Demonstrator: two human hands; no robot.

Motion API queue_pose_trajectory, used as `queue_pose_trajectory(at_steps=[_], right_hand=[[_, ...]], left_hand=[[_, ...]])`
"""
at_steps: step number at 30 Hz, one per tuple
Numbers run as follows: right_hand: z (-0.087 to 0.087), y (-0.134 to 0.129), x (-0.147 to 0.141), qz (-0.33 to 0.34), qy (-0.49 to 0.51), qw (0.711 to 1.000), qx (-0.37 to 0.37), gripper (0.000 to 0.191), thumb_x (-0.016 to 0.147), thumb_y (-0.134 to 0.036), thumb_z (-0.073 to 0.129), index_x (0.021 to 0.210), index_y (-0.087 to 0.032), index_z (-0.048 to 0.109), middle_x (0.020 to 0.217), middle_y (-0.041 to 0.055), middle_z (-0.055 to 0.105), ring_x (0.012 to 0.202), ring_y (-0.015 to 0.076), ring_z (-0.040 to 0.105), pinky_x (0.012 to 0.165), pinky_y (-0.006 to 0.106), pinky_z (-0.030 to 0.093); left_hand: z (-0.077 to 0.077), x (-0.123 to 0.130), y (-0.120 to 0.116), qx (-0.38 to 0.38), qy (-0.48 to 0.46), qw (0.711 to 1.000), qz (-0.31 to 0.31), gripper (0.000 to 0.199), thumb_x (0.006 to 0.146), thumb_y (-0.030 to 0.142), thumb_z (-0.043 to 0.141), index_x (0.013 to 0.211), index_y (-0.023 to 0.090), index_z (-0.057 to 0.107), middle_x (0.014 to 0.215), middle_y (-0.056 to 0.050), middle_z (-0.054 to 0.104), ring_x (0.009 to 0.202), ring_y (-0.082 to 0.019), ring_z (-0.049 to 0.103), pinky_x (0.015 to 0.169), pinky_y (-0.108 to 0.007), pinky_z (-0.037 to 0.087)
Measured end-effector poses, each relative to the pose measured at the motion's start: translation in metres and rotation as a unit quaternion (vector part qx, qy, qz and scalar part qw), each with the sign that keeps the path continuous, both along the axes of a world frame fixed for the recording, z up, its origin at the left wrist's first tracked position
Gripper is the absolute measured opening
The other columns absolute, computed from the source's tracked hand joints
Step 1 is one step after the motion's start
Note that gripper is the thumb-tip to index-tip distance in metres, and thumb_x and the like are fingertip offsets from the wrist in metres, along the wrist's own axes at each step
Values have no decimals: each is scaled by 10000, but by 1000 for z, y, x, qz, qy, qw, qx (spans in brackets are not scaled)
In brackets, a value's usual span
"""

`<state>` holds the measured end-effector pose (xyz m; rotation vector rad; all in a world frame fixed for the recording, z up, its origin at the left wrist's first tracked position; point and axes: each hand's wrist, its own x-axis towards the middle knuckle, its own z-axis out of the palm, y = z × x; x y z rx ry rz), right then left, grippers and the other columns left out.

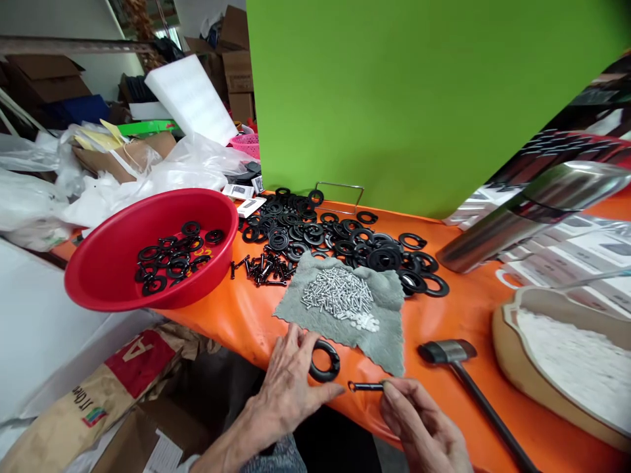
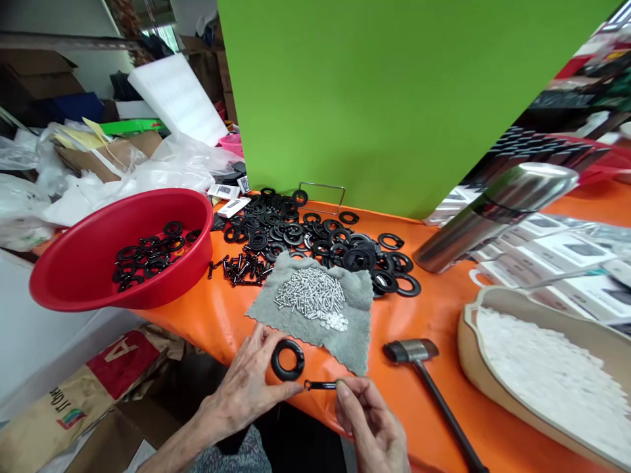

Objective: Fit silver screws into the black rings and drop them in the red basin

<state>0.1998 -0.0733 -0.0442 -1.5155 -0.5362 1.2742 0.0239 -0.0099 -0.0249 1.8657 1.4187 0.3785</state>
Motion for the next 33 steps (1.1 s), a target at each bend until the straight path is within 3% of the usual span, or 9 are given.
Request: queue_pose_trajectory(at_steps=[3,7,11,14,16,21,25,33], right_hand=[[1,8,-8,20,-10,999,28,373,693,-531,753,788,-197,617,684,-33,525,637,102,460,594,175,415],[9,21,-19,68,-16,997,42,388,742,-566,691,799,-191,607,612,-31,507,577,106,436,546,209,367],[21,34,-18,150,-58,986,51,391,752,-574,670,761,-188,606,588,-45,459,545,100,394,520,222,334],[22,43,-11,202,-114,968,96,353,806,-547,613,754,-199,591,602,-49,451,539,97,389,497,220,318],[19,48,-5,246,-205,936,145,303,866,-490,556,762,-207,584,614,-40,488,549,105,432,505,223,351],[-4,50,3,295,-423,803,298,139,957,-274,458,870,-219,551,691,-20,603,602,113,582,560,201,467],[-19,46,3,277,-478,760,342,131,957,-193,434,926,-225,558,758,10,634,660,131,629,593,215,505],[-25,35,3,261,-578,682,364,363,941,-111,318,1185,-227,559,822,56,656,738,199,664,653,303,563]], left_hand=[[18,-4,4,-55,-115,991,-29,389,783,295,662,1145,207,551,1071,-63,555,952,-212,556,904,-360,463],[16,1,9,-135,-226,964,-28,151,844,182,529,957,143,621,789,-10,588,652,-120,508,629,-229,438],[11,0,17,-109,-224,968,-32,129,842,154,540,899,138,654,766,-4,608,622,-108,496,591,-218,400],[15,-6,24,-78,-212,972,-65,128,861,167,546,897,147,667,834,-23,639,735,-140,571,685,-237,448],[16,-10,28,-38,-181,979,-89,125,879,167,538,907,158,659,869,-29,640,831,-160,593,773,-256,460],[10,-13,30,34,-71,986,-145,160,906,119,480,961,182,616,970,-39,603,934,-175,579,858,-284,465],[2,-13,26,62,-45,984,-159,185,923,117,443,960,191,609,963,-56,605,907,-197,576,839,-310,480],[-18,-14,31,89,-39,977,-191,120,930,120,480,943,176,585,931,-32,566,863,-159,569,788,-251,485]])
